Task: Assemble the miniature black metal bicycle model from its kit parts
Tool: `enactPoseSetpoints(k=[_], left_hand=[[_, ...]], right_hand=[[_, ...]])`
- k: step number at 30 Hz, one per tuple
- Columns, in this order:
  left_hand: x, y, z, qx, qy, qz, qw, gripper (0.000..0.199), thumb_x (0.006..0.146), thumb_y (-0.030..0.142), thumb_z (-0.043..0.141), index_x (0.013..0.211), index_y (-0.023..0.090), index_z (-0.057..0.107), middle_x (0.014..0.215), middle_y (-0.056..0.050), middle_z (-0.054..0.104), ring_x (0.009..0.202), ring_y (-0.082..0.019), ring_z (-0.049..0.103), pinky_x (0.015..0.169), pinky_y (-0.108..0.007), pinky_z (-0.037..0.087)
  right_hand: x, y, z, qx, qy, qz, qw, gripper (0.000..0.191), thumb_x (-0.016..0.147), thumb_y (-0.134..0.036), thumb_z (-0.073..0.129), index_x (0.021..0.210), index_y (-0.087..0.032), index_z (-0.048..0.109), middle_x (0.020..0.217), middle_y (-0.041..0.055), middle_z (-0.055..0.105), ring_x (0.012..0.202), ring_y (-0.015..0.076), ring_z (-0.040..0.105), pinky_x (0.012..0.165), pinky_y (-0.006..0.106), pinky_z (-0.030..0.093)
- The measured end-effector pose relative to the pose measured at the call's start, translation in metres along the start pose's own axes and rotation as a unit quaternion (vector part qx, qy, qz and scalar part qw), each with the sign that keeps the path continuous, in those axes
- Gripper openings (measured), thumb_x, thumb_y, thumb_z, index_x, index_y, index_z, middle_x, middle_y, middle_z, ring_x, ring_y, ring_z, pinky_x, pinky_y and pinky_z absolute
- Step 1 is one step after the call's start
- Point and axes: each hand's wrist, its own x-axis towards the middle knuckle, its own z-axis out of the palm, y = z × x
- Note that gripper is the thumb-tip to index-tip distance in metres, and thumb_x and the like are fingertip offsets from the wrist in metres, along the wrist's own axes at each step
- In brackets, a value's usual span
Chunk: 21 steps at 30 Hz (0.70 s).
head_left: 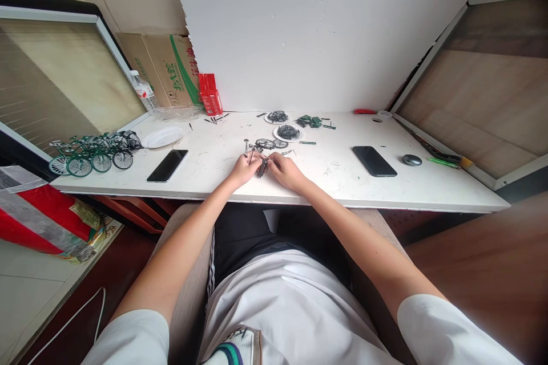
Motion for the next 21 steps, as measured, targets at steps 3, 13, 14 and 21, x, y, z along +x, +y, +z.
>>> enactPoseSetpoints(k=[3,13,14,21], left_hand=[[-0.0003,0.0005,0.0004,0.0,0.0,0.001,1.0,0.014,0.086,0.029,0.069,0.092,0.017,0.072,0.071,-0.001,0.063,0.067,-0.017,0.06,0.071,-0.029,0.053],[-0.0011,0.0008,0.0004,0.002,0.002,0.003,1.0,0.012,0.089,0.024,0.066,0.093,0.016,0.073,0.07,-0.002,0.065,0.068,-0.017,0.063,0.071,-0.029,0.055],[-0.0012,0.001,0.0004,0.003,0.002,0.003,1.0,0.011,0.089,0.024,0.066,0.093,0.016,0.073,0.07,-0.002,0.065,0.069,-0.018,0.064,0.071,-0.029,0.055],[-0.0015,0.0017,0.0004,0.005,0.003,0.003,1.0,0.01,0.088,0.024,0.067,0.092,0.017,0.072,0.069,-0.002,0.064,0.068,-0.018,0.063,0.071,-0.03,0.055]], right_hand=[[-0.0001,0.0,0.0,0.001,-0.001,0.0,1.0,0.024,0.108,-0.04,0.044,0.101,-0.024,0.06,0.091,0.007,0.077,0.08,0.0236,0.067,0.077,0.034,0.048],[-0.0003,-0.0006,-0.0001,0.002,0.0,0.003,1.0,0.024,0.108,-0.04,0.044,0.102,-0.023,0.061,0.093,0.0076,0.077,0.081,0.024,0.068,0.078,0.035,0.048],[-0.0004,-0.0006,-0.0002,0.002,-0.001,0.004,1.0,0.024,0.108,-0.04,0.044,0.102,-0.023,0.061,0.093,0.0077,0.077,0.081,0.024,0.068,0.078,0.035,0.049],[-0.0007,-0.0013,-0.0003,0.001,-0.001,0.005,1.0,0.024,0.108,-0.039,0.045,0.102,-0.023,0.061,0.094,0.0077,0.077,0.082,0.024,0.068,0.078,0.034,0.048]])
